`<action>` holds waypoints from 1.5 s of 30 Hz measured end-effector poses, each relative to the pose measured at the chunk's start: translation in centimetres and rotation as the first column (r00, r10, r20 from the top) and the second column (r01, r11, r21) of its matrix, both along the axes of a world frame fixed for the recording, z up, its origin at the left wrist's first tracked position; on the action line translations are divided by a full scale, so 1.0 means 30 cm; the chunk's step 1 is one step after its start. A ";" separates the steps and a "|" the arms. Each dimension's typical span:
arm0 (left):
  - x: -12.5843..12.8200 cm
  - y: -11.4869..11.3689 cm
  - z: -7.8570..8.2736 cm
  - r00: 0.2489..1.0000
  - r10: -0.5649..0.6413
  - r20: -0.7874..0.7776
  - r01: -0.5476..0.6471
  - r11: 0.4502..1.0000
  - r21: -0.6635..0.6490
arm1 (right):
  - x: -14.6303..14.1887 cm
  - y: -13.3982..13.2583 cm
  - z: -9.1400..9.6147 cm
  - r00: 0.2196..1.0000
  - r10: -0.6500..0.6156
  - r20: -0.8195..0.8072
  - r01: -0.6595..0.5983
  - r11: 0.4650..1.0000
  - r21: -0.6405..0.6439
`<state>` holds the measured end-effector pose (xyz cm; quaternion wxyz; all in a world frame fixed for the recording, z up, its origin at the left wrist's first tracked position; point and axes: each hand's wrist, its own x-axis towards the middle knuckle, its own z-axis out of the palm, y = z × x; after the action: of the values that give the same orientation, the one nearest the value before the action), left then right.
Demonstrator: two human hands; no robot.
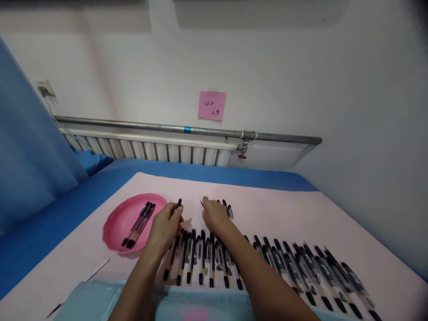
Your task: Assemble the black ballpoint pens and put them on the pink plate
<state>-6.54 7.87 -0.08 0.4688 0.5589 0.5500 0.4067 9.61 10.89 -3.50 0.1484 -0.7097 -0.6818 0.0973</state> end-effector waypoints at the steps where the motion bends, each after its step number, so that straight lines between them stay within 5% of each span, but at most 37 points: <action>1: 0.000 0.001 -0.003 1.000 0.001 0.000 -0.001 1.000 -0.002 | -0.004 0.002 0.000 0.999 -0.006 -0.039 0.006 1.000 0.017; 8: 0.007 0.004 -0.016 0.990 -0.062 0.124 0.068 0.997 -0.042 | -0.027 0.024 0.076 0.884 -0.008 -0.467 0.101 0.980 0.174; 10: 0.013 -0.003 -0.008 0.974 -0.120 0.193 0.134 0.989 -0.059 | -0.030 0.019 0.114 0.650 0.045 -0.759 0.179 0.961 0.210; 13: 0.020 -0.018 0.015 0.944 -0.179 0.276 0.205 0.976 -0.070 | -0.029 0.002 0.169 0.082 0.169 -0.982 0.334 0.924 0.186; 16: 0.022 -0.032 0.037 0.928 -0.209 0.309 0.245 0.966 -0.082 | -0.028 -0.015 0.204 -0.119 0.222 -0.968 0.392 0.906 0.159; 29: 0.008 -0.043 0.062 0.857 -0.276 0.434 0.352 0.931 -0.102 | -0.071 -0.042 0.220 -0.203 0.217 -0.955 0.324 0.935 0.144; 45: 0.004 -0.041 0.057 0.832 -0.287 0.474 0.383 0.916 -0.117 | -0.071 -0.051 0.226 -0.184 0.258 -0.949 0.313 0.930 0.192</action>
<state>-6.43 6.65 1.62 0.7024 0.4863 0.3595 0.3755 7.47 9.36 3.28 0.7488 -0.3468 -0.3048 0.4755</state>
